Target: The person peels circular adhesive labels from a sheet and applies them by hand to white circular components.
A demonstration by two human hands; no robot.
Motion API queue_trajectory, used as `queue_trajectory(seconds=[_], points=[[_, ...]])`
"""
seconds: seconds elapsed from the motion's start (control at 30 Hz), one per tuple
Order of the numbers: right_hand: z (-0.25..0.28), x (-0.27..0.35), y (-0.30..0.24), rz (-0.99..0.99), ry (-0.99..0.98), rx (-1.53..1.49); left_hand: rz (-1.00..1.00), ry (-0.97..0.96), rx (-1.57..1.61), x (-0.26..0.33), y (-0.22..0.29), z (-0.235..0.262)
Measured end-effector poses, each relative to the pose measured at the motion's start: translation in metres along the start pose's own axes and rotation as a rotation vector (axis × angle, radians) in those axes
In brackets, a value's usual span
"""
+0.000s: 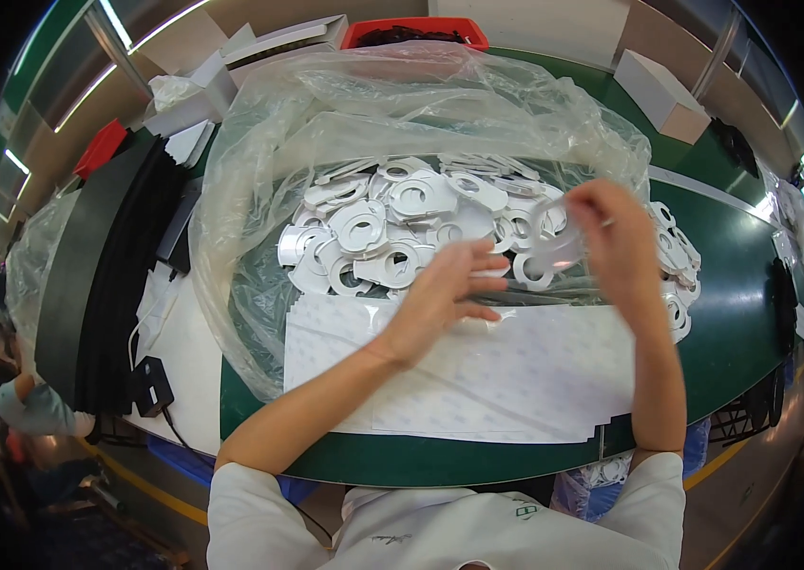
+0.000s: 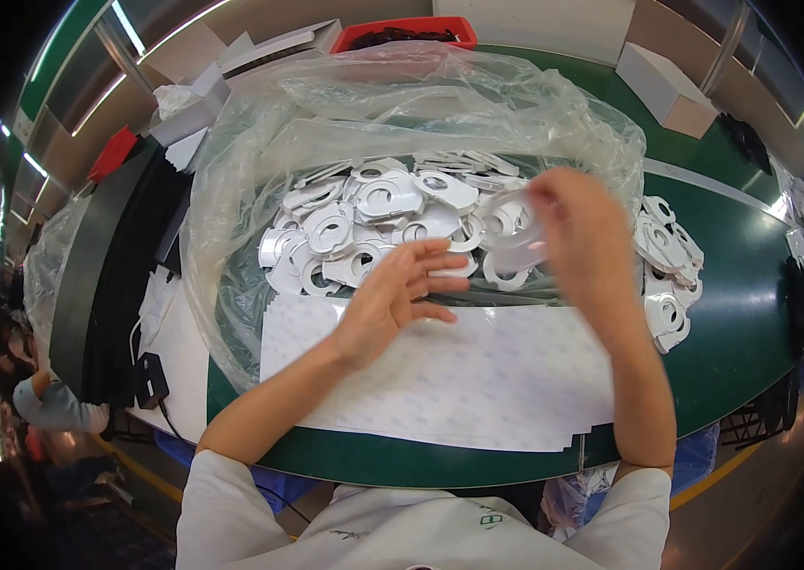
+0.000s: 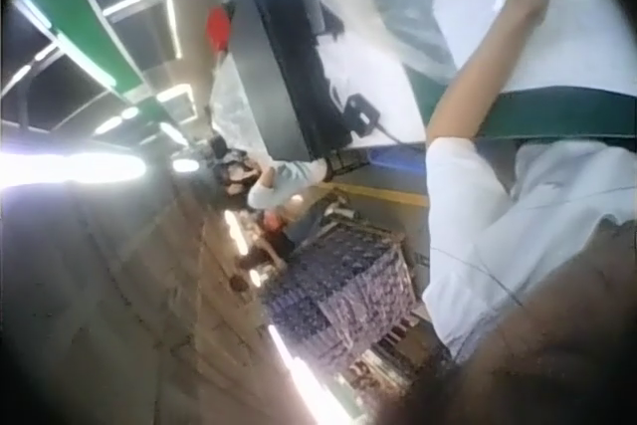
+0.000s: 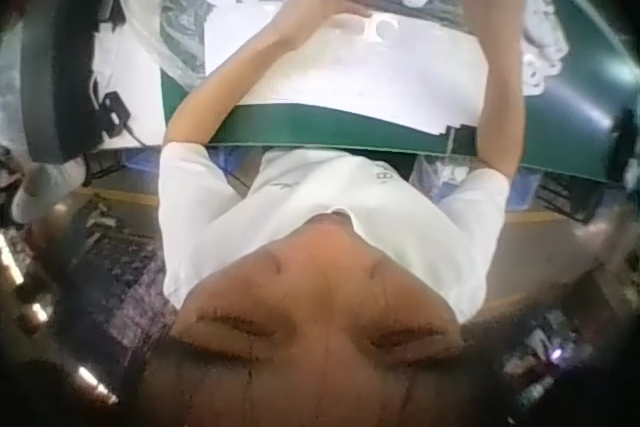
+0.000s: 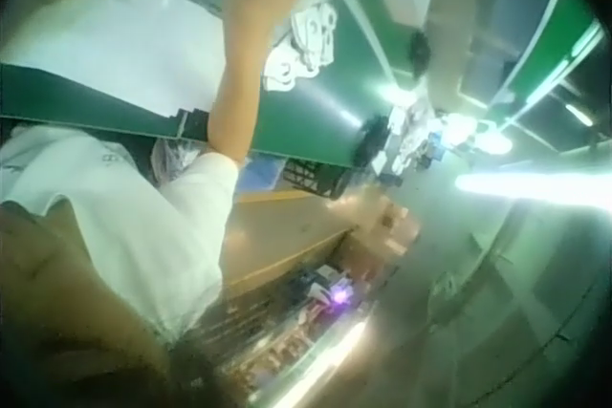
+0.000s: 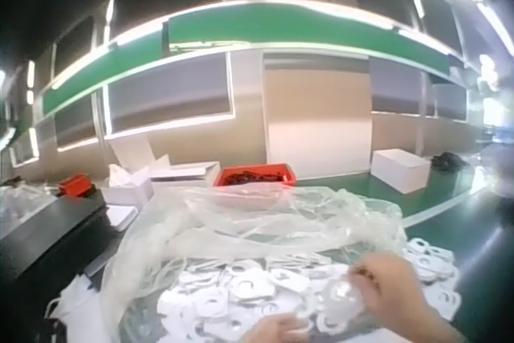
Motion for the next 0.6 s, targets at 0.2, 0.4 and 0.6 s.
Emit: queue_trajectory(seconds=[0.2,0.4,0.6], points=[[0.091,-0.026,0.103,-0.153,0.126,0.601,-0.243,-0.013,-1.414,-0.008,0.084,0.037],[0.057,-0.013,0.051,0.102,0.081,0.447,-0.416,-0.043,-1.806,-0.007,0.073,0.089],[-0.033,0.070,-0.050,0.397,-0.819,-0.068,-0.394,-0.111,-1.727,-0.013,0.077,0.103]])
Point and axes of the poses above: each hand's wrist, its own x-axis away from the middle knuckle, its own z-axis out of the back of the hand, y = z × x, the point moved 1 cm from there along -x, towards the middle knuckle, and after that the axes turned 6 degrees about -z, right-handed, at the moved point
